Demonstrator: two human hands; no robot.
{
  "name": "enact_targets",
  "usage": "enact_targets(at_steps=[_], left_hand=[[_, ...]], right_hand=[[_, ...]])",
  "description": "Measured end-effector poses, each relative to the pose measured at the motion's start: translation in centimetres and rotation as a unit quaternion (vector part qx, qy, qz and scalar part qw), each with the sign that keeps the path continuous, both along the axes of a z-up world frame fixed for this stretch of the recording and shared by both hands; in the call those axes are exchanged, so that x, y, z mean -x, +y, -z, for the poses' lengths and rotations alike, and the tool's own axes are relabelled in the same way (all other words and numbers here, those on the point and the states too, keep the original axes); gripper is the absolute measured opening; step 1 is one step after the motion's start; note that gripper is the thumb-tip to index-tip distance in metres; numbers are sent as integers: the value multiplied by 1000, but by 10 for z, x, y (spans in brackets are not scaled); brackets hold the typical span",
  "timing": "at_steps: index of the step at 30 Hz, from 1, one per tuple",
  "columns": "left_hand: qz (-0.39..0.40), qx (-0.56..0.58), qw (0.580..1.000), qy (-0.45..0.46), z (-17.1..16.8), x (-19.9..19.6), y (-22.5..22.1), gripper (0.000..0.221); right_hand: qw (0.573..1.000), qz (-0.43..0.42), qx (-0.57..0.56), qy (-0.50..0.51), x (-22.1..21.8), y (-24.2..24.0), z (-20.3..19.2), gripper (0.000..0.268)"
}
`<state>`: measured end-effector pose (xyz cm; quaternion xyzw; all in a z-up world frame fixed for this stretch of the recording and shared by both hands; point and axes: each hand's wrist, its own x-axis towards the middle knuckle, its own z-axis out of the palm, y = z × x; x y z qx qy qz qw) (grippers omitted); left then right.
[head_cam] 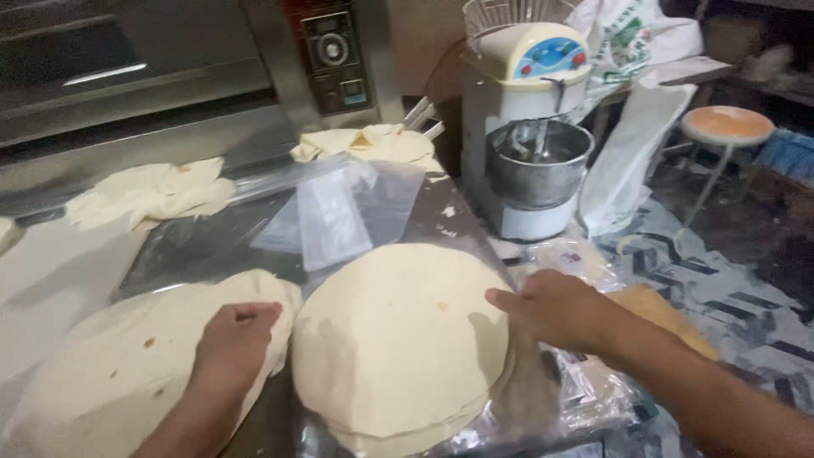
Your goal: The person places circular flatbreads into plastic bags and stacks the filled bags on a metal table in a bakery.
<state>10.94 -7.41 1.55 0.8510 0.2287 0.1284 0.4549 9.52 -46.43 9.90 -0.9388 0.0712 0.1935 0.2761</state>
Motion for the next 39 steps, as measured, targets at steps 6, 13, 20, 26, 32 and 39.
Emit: enact_targets(at_steps=[6,13,20,26,32,39], left_hand=[[33,25,998,40,-28,-60,-20,29],[84,-61,994,14,32,-178,15,41],[64,-131,982,122,74,-227,43,56],[105,-317,935,119,40,-213,50,45],[120,-174,973,96,-104,-122,-42,40],[123,133,983,18,-157,-84,-82,32]], right_hand=[[989,1,-141,-42,-7,-17,26,55],[971,79,-226,-22,7,-46,42,46],[942,213,-248,71,55,-79,36,43],[932,250,-244,93,57,-84,48,46],[947,217,-225,77,44,-64,38,48],[942,186,-278,27,32,-37,35,43]])
